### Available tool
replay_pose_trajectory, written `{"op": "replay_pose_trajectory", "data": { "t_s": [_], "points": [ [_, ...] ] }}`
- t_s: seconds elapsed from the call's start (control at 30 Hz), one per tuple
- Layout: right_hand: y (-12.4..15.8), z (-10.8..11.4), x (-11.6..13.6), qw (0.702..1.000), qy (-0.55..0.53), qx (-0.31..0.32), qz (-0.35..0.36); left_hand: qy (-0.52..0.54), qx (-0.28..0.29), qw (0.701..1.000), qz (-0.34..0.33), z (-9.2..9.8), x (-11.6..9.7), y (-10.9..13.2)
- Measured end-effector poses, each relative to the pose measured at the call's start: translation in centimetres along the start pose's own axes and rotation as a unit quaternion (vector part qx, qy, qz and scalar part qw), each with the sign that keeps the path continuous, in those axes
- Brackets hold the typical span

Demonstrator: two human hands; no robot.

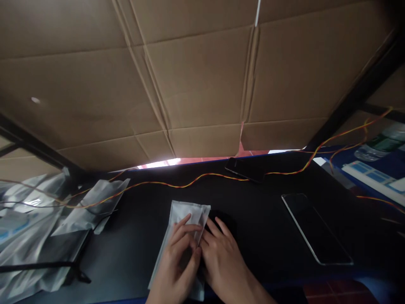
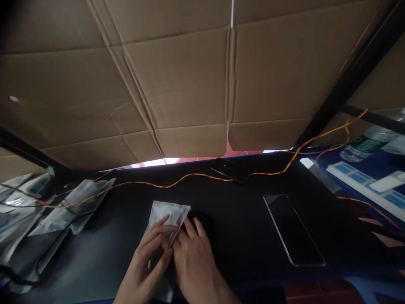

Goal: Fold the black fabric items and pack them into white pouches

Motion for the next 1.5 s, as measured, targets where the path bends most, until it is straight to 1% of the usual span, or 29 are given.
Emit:
{"op": "replay_pose_trajectory", "data": {
  "t_s": [0.07, 0.13, 0.17, 0.23, 0.33, 0.43, 0.53, 0.6, 0.67, 0.73, 0.77, 0.8, 0.83, 0.9, 0.93, 0.97, 1.03, 1.1, 1.2, 1.27, 1.33, 1.4, 1.5],
  "points": [
    [0.3, -0.7, 0.7, 0.998, -0.027, 0.049, 0.035, -0.011, 0.017, 1.000, -0.005, 0.0, 0.0, -0.1],
    [1.4, -0.9, 1.2, 0.992, -0.049, 0.085, 0.080, -0.026, 0.058, 0.997, -0.034, -0.2, 0.1, 0.0],
    [1.9, -0.7, 1.2, 0.990, -0.057, 0.091, 0.097, -0.037, 0.078, 0.995, -0.055, -0.3, 0.2, 0.0],
    [2.8, -0.2, 0.9, 0.988, -0.070, 0.075, 0.118, -0.069, 0.101, 0.987, -0.104, -0.2, 0.4, 0.2],
    [2.9, -0.4, 0.5, 0.987, -0.067, 0.055, 0.139, -0.143, 0.102, 0.973, -0.150, -0.3, 0.9, 0.5],
    [1.7, -1.9, 0.4, 0.988, -0.046, 0.054, 0.139, -0.190, 0.120, 0.962, -0.155, -1.2, 1.2, 0.7],
    [0.2, -2.5, 1.0, 0.990, -0.045, 0.016, 0.131, -0.184, 0.134, 0.963, -0.142, -1.7, 1.0, 1.0],
    [-0.3, -2.2, 1.7, 0.989, -0.063, -0.011, 0.133, -0.174, 0.133, 0.966, -0.139, -1.6, 0.9, 1.1],
    [-0.2, -1.4, 2.2, 0.986, -0.093, -0.017, 0.136, -0.170, 0.124, 0.967, -0.143, -1.1, 1.0, 1.3],
    [0.5, -0.2, 2.5, 0.982, -0.122, -0.017, 0.141, -0.171, 0.105, 0.969, -0.146, -0.5, 1.4, 1.3],
    [1.0, 0.8, 2.2, 0.982, -0.125, -0.034, 0.139, -0.174, 0.093, 0.970, -0.144, -0.1, 1.6, 1.4],
    [1.7, 2.0, 1.6, 0.982, -0.116, -0.070, 0.128, -0.179, 0.080, 0.971, -0.140, 0.1, 1.9, 1.4],
    [2.4, 3.4, 0.7, 0.982, -0.093, -0.123, 0.106, -0.185, 0.068, 0.971, -0.135, 0.3, 2.2, 1.4],
    [4.1, 5.7, -1.9, 0.970, -0.024, -0.242, 0.027, -0.197, 0.050, 0.971, -0.130, 0.3, 2.4, 1.5],
    [4.9, 6.4, -3.3, 0.959, 0.009, -0.284, -0.020, -0.204, 0.045, 0.969, -0.129, 0.0, 2.3, 1.5],
    [5.5, 6.6, -4.5, 0.950, 0.031, -0.304, -0.061, -0.210, 0.044, 0.968, -0.129, -0.3, 2.1, 1.5],
    [5.8, 6.1, -6.2, 0.948, 0.039, -0.296, -0.111, -0.222, 0.051, 0.965, -0.132, -1.2, 1.3, 1.5],
    [5.4, 5.5, -6.9, 0.953, -0.002, -0.275, -0.125, -0.234, 0.061, 0.960, -0.144, -2.2, 0.2, 1.5],
    [4.8, 5.4, -7.2, 0.949, -0.127, -0.261, -0.125, -0.241, 0.044, 0.957, -0.154, -3.1, -1.6, 1.4],
    [4.6, 5.2, -7.5, 0.935, -0.217, -0.247, -0.130, -0.238, 0.017, 0.961, -0.140, -3.1, -2.3, 1.4],
    [4.6, 4.6, -7.9, 0.923, -0.261, -0.244, -0.144, -0.235, -0.003, 0.965, -0.119, -3.1, -2.7, 1.5],
    [4.9, 4.3, -8.3, 0.921, -0.238, -0.265, -0.159, -0.238, -0.006, 0.965, -0.107, -3.3, -2.9, 1.6],
    [5.1, 4.0, -8.0, 0.924, -0.156, -0.306, -0.165, -0.250, 0.003, 0.962, -0.108, -3.9, -3.3, 1.7]
  ]
}}
Point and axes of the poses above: each hand's wrist, its own y-axis away from the middle knuckle, its own z-axis out of the back of the hand, x = y × z, the point moved 9 cm from there along -y, towards the middle knuckle, and after that the axes turned 13 degrees about -y, right-handed, at the moved point
